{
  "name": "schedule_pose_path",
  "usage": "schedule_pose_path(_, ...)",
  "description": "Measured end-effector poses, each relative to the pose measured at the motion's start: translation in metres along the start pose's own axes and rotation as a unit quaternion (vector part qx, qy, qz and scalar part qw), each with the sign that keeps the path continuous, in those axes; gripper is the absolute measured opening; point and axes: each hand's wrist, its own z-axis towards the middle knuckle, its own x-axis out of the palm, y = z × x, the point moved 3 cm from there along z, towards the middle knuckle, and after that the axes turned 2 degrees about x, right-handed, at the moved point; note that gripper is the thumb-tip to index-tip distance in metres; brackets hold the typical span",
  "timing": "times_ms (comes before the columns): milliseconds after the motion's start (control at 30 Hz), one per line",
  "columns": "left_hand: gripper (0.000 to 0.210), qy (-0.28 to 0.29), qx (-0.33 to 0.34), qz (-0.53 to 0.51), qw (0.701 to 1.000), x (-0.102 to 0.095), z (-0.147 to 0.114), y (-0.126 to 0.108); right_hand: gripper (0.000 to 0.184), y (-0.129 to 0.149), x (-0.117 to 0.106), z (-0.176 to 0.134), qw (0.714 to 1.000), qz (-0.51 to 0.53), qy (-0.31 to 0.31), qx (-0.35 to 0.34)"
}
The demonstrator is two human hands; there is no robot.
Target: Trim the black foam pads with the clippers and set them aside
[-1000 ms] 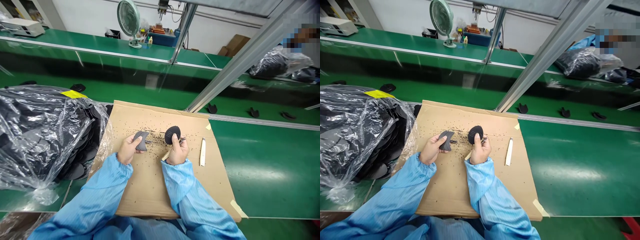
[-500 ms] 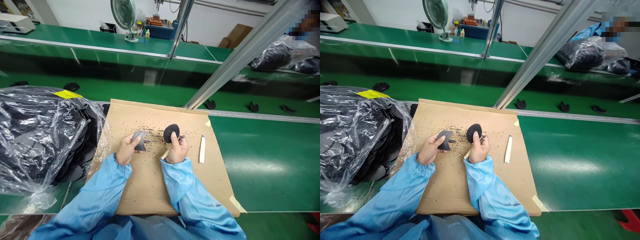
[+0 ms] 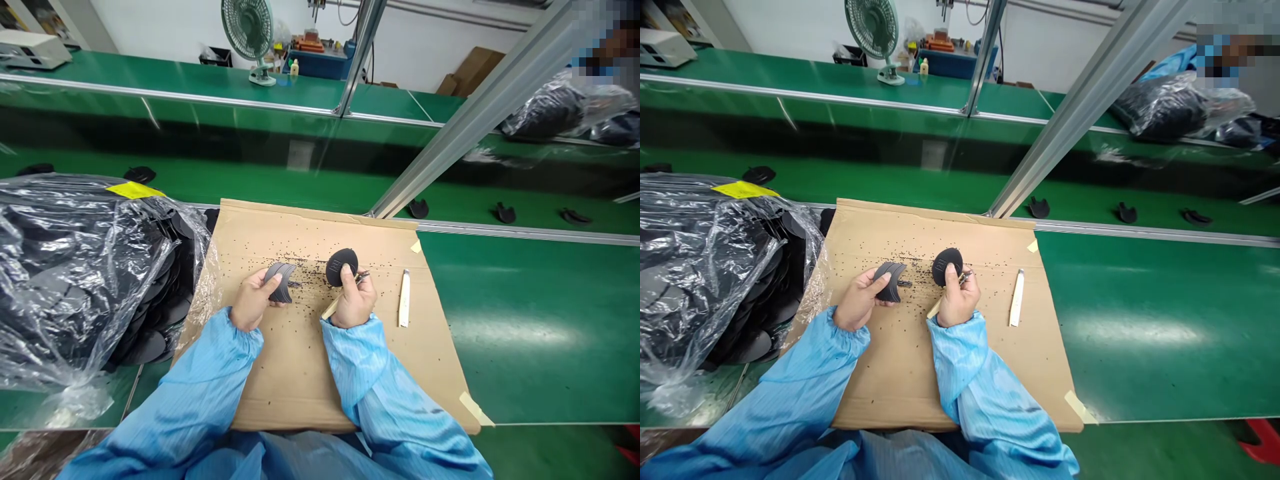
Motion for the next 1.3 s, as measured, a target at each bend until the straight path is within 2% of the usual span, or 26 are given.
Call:
schedule_pose_path(433, 0.047, -0.002, -0.004, -0.006, 1.000, 0.001, -0.001, 0.000, 0.030, 0.000, -0.001, 0.000, 0.999, -0.036, 0.016, -0.006)
schedule_pose_path(533, 0.048, -0.008, 0.000, -0.012, 1.000, 0.001, -0.001, -0.001, 0.030, 0.003, 0.000, -0.002, 0.996, -0.064, 0.055, -0.015)
schedule_pose_path(633, 0.049, -0.023, 0.011, -0.031, 0.999, 0.000, 0.000, -0.002, 0.030, 0.008, 0.002, -0.004, 0.984, -0.107, 0.139, -0.028)
schedule_pose_path(733, 0.047, -0.035, 0.029, -0.050, 0.998, 0.000, -0.001, -0.004, 0.027, 0.013, 0.004, -0.006, 0.956, -0.187, 0.221, -0.052)
schedule_pose_path(833, 0.047, -0.045, 0.051, -0.063, 0.996, -0.001, -0.002, -0.006, 0.025, 0.016, 0.006, -0.007, 0.910, -0.294, 0.276, -0.096)
schedule_pose_path(1000, 0.047, -0.048, 0.055, -0.062, 0.995, -0.001, -0.003, -0.007, 0.035, 0.020, 0.013, -0.016, 0.820, -0.398, 0.330, -0.245)
schedule_pose_path(1100, 0.045, -0.027, 0.025, -0.048, 0.998, 0.001, -0.005, -0.005, 0.027, 0.022, 0.017, -0.025, 0.771, -0.416, 0.371, -0.309)
schedule_pose_path(1300, 0.049, -0.004, -0.006, -0.043, 0.999, 0.004, -0.008, -0.004, 0.016, 0.018, 0.019, -0.031, 0.729, -0.443, 0.389, -0.347)
